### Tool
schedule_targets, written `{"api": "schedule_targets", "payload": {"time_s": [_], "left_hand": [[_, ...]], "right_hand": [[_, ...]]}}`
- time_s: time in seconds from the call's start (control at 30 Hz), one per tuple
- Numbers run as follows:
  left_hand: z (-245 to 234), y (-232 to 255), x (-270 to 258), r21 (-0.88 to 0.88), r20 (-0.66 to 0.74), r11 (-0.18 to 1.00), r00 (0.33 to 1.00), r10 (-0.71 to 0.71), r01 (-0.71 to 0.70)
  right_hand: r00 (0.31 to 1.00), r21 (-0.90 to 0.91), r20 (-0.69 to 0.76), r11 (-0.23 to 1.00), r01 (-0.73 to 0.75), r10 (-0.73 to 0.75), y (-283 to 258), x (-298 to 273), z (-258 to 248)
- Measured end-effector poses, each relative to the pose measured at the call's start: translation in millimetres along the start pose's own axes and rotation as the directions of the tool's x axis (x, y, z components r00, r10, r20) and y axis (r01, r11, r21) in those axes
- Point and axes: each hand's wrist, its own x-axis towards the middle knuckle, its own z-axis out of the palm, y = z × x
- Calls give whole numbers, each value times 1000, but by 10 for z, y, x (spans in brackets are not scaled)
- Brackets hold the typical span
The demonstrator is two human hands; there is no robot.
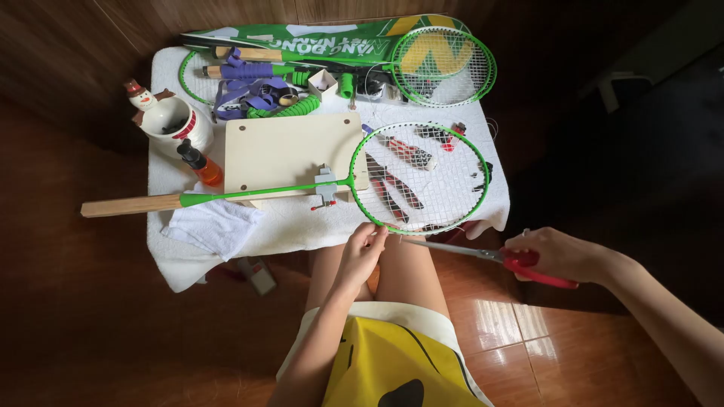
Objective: Thread and repair a badminton racket using specialized tools.
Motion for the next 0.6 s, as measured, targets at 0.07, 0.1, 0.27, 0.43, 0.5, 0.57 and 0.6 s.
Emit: {"api": "schedule_targets", "payload": {"time_s": [0.07,0.1,0.27,0.43,0.5,0.57,0.6], "left_hand": [[-30,-90,47,43,-10,998,999,47,-47],[-43,-146,54,85,-24,993,996,90,-87],[-113,-31,49,78,40,996,998,-46,43],[-106,121,8,-37,166,998,985,-43,50],[-99,187,-2,-82,173,980,971,-165,181],[-30,370,-82,-139,180,962,962,-207,234],[8,456,-123,-198,186,937,950,-251,286]], "right_hand": [[990,-2,0,990,142,-142,-17,-41,25],[959,-3,-1,959,284,-284,-25,-58,42],[902,77,269,941,328,-337,-403,-335,223],[937,4,300,983,185,-178,-394,-691,258],[956,-107,292,993,54,-20,-210,-784,368],[947,-1,308,995,96,-91,311,-699,538],[934,104,317,985,139,-165,576,-657,629]]}}
